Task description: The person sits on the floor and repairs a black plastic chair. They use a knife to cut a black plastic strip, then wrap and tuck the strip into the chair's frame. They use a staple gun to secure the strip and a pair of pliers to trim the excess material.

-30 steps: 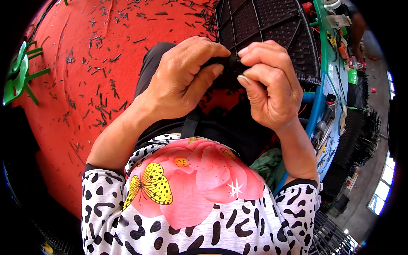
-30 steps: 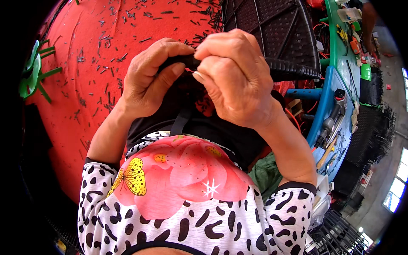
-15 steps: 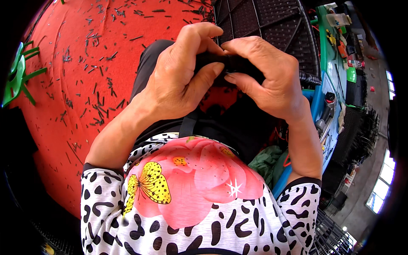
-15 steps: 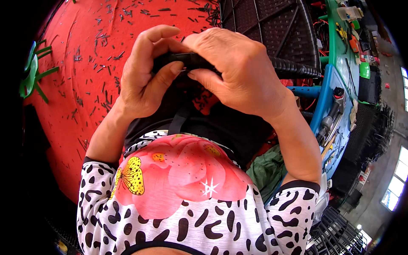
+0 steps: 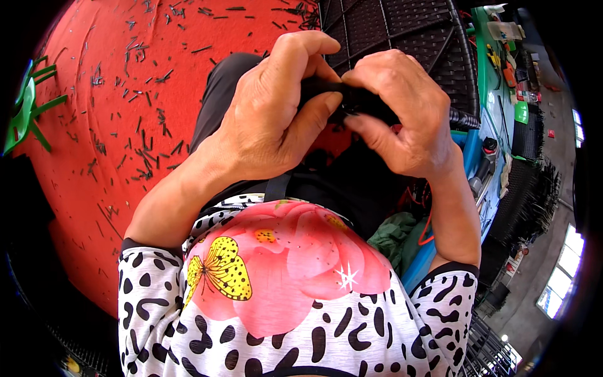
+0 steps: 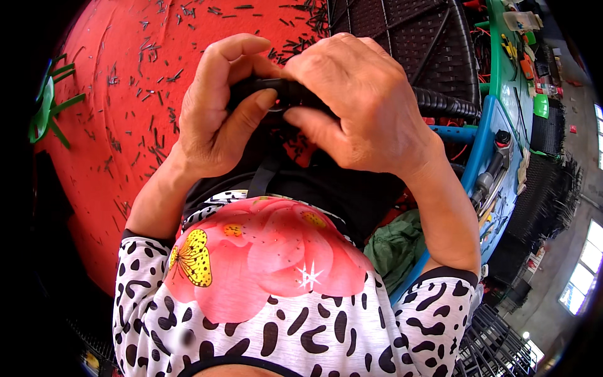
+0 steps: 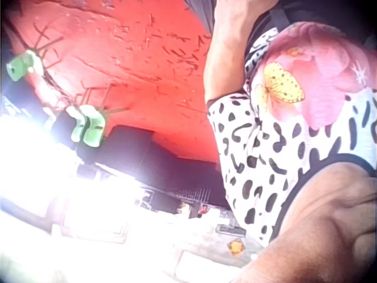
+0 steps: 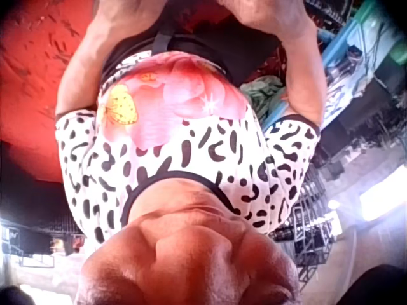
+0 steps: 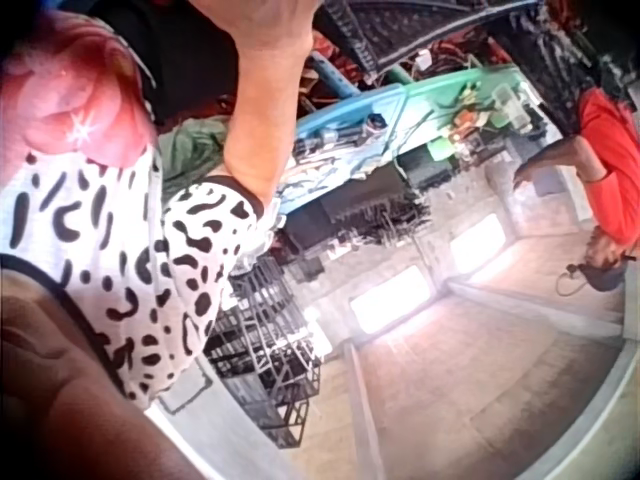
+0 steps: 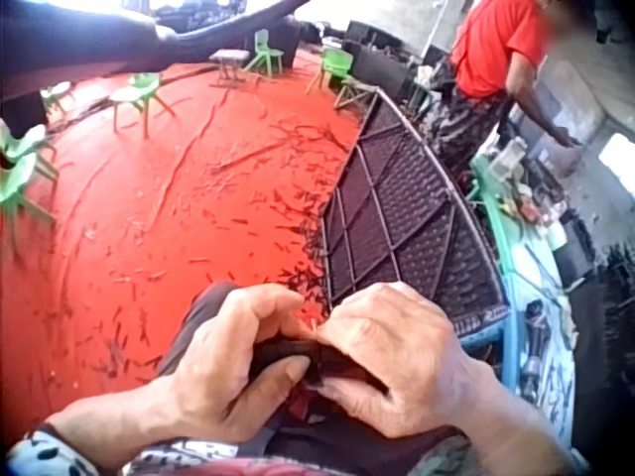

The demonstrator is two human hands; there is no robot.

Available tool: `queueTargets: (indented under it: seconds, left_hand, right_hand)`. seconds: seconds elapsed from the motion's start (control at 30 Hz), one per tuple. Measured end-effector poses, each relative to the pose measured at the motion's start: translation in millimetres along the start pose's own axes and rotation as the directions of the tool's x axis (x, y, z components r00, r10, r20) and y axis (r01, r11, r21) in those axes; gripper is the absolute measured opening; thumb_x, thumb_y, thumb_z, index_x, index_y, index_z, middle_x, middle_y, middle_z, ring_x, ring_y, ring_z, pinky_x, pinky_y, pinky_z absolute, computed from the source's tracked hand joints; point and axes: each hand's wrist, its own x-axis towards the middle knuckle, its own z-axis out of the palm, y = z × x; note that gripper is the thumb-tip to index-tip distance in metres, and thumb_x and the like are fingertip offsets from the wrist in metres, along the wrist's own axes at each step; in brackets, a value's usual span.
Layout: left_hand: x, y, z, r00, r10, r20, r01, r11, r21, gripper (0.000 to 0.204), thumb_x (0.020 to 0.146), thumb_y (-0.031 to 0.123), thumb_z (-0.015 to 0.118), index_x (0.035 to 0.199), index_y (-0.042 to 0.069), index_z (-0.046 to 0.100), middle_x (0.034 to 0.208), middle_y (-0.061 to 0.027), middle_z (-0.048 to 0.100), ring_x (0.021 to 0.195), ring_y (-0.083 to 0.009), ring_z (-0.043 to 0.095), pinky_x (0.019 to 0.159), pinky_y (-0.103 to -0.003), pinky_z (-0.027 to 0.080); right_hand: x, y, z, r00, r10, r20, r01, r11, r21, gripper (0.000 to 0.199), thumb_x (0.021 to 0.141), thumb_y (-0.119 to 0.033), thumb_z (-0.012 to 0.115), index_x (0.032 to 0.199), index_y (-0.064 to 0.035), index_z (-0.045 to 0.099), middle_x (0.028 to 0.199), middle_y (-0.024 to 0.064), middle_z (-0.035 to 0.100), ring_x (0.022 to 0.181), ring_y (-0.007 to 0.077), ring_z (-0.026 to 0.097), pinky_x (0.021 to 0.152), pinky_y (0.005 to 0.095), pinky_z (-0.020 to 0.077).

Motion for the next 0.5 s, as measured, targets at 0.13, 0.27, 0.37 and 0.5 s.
queueTargets:
  seconds: [0.13,0.27,0.37,0.5]
  left_hand:
    - [0,-1,-2,1.0,-0.006,0.001,0.006,1.0,0.012,0.041,0.088,-0.004,0.052,0.125,-0.003,0.037,0.095,-0.0104,0.058,0.085,-0.0124,0.056,0.076,-0.023,0.046]
    - [0,0,-1,0.999,-0.03,0.015,0.03,0.999,-0.02,0.041,0.087,-0.005,0.051,0.125,-0.003,0.037,0.095,-0.0105,0.058,0.086,-0.0127,0.057,0.076,-0.023,0.045]
    - [0,1,-2,1.0,-0.014,0.008,0.014,1.0,0.013,0.042,0.087,-0.005,0.052,0.126,-0.003,0.037,0.096,-0.0102,0.058,0.086,-0.0125,0.056,0.077,-0.022,0.045]
    - [0,0,-4,0.999,-0.029,0.034,0.03,0.999,-0.028,0.043,0.086,-0.006,0.052,0.126,-0.004,0.036,0.099,-0.0115,0.057,0.09,-0.0137,0.056,0.081,-0.023,0.045]
  right_hand:
    - [5,-8,-3,0.983,0.162,0.091,-0.168,0.984,0.061,0.027,0.067,-0.008,0.066,0.093,-0.003,0.062,0.083,0.0134,0.061,0.078,0.0299,0.062,0.066,0.0363,0.0464]
    - [8,-7,-13,0.905,0.351,0.241,-0.415,0.853,0.316,0.025,0.067,0.002,0.059,0.092,0.0046,0.059,0.081,0.0128,0.06,0.072,0.0203,0.061,0.068,0.0286,0.0472]
    - [16,-12,-9,0.881,0.413,0.23,-0.465,0.847,0.259,0.019,0.068,0.001,0.059,0.087,0.0031,0.057,0.075,0.0106,0.059,0.067,0.0169,0.058,0.065,0.0268,0.0462]
    - [22,-17,-3,0.904,0.391,0.171,-0.416,0.897,0.149,0.016,0.064,0.002,0.055,0.079,0.0009,0.052,0.068,0.0114,0.054,0.059,0.0214,0.055,0.058,0.0291,0.0444]
